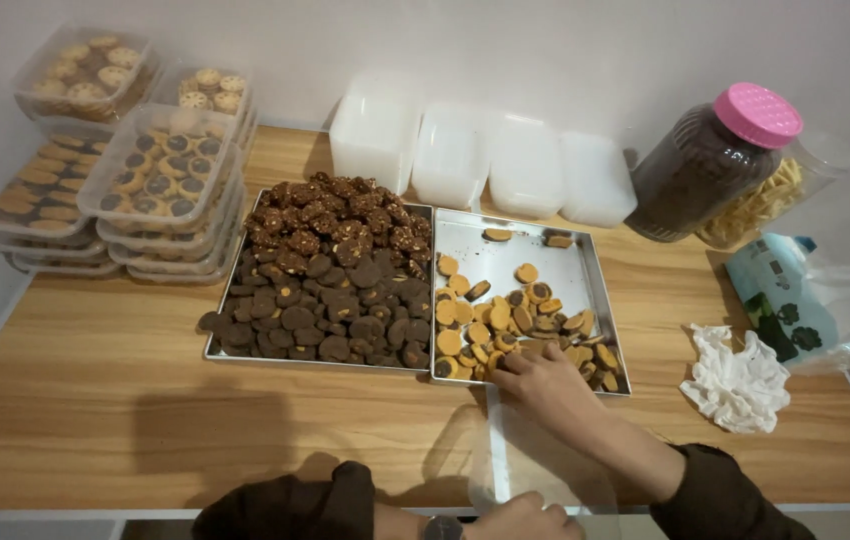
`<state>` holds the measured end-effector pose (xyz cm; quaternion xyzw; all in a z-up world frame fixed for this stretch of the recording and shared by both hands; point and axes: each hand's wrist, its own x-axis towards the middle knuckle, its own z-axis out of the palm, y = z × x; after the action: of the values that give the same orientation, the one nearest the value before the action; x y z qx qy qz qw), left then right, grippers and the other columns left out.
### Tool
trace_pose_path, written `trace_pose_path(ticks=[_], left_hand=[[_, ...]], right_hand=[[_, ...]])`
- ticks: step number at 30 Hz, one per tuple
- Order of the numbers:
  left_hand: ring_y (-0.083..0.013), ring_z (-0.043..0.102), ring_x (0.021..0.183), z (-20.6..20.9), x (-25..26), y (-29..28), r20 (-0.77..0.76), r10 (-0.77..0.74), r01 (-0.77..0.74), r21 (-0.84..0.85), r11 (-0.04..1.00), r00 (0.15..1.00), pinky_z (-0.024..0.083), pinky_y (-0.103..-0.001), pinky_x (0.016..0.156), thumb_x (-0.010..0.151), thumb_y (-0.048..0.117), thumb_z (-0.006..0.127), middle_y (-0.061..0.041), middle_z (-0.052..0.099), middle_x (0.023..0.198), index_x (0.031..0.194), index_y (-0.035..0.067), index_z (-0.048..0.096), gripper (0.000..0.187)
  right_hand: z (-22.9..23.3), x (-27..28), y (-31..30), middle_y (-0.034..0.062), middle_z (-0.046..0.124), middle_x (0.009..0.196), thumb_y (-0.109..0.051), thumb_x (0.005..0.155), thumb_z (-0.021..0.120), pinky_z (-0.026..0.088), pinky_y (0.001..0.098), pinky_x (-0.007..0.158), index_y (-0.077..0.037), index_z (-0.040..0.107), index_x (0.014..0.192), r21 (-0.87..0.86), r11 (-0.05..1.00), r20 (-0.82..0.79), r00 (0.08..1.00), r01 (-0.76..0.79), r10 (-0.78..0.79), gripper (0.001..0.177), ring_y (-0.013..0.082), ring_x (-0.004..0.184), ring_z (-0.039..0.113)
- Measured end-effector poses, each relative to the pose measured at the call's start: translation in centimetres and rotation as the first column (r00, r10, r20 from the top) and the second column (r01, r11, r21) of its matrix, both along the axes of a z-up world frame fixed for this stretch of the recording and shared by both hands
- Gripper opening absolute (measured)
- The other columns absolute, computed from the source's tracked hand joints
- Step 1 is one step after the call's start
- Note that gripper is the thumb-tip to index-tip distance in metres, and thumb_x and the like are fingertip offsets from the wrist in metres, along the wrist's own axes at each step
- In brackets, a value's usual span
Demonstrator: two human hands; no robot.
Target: The person is picking up cookies from a metal tray and neatly arranging them into a small plastic container.
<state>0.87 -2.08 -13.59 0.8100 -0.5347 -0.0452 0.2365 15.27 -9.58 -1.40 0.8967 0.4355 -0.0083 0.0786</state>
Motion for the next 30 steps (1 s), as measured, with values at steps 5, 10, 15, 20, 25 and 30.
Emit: trace_pose_path(ticks=[5,10,15,20,25,30], left_hand=[[-0.0357,0.067,0.078,7.2,0.3,2.3,0.095,0.086,-0.086,0.001,0.996,0.992,0.048,-0.046,0.062,0.105,0.028,0.047,-0.016,0.070,0.093,0.110,0.008,0.067,0.030],[-0.0363,0.066,0.073,6.3,1.0,1.8,0.225,0.238,-0.224,-0.088,0.971,0.945,0.048,-0.047,0.053,0.098,0.020,0.058,-0.018,0.071,0.088,0.101,0.006,0.070,0.019],[-0.0304,0.066,0.080,6.0,2.2,2.4,0.338,0.339,-0.317,-0.120,0.941,0.878,0.048,-0.043,0.065,0.091,0.016,0.062,-0.012,0.072,0.096,0.113,0.006,0.068,0.025],[-0.0312,0.064,0.076,6.1,2.2,2.5,0.337,0.331,-0.318,-0.096,0.943,0.881,0.047,-0.041,0.061,0.090,0.013,0.066,-0.013,0.072,0.092,0.111,0.003,0.069,0.024],[-0.0316,0.065,0.087,7.2,1.8,3.0,0.385,0.328,-0.362,0.017,0.932,0.862,0.049,-0.042,0.069,0.096,0.019,0.060,-0.015,0.073,0.108,0.129,0.002,0.065,0.037],[-0.0227,0.055,0.113,3.6,-2.5,1.7,0.210,0.102,-0.046,-0.252,0.967,0.972,0.038,-0.033,0.088,0.113,0.009,0.044,-0.010,0.059,0.138,0.135,0.001,0.060,0.028]], right_hand=[[-0.5,1.0,-0.5,-0.0006,0.074,0.098,-0.009,0.089,0.073,0.048,0.0377,0.084,-0.023,0.073,0.115,-0.044,0.999,0.078,0.997,-0.016,0.019,0.029,0.0195,0.085,0.069],[1.4,2.3,-0.7,-0.0010,0.075,0.105,-0.010,0.083,0.079,0.047,0.0395,0.086,-0.024,0.073,0.121,-0.030,0.997,0.095,0.993,-0.064,0.067,0.040,0.0193,0.090,0.070],[10.2,3.6,-1.2,0.0020,0.083,0.090,-0.026,0.088,0.073,0.068,0.0241,0.066,-0.016,0.074,0.115,0.468,0.869,-0.244,0.969,0.159,-0.046,0.029,0.0116,0.067,0.078],[9.3,6.7,-6.4,0.0005,0.069,0.080,-0.020,0.094,0.068,0.050,0.0249,0.061,-0.012,0.074,0.108,0.580,0.736,-0.293,0.933,0.349,-0.211,0.017,0.0109,0.063,0.057],[7.3,8.4,-8.0,0.0018,0.067,0.079,-0.016,0.093,0.071,0.046,0.0262,0.065,-0.008,0.075,0.102,0.704,0.654,-0.314,0.947,0.279,-0.066,0.013,0.0115,0.066,0.056],[4.0,9.5,-8.8,0.0059,0.069,0.094,-0.018,0.093,0.071,0.051,0.0295,0.075,-0.005,0.075,0.103,0.685,0.700,-0.269,0.963,0.203,-0.016,0.017,0.0161,0.079,0.061]])
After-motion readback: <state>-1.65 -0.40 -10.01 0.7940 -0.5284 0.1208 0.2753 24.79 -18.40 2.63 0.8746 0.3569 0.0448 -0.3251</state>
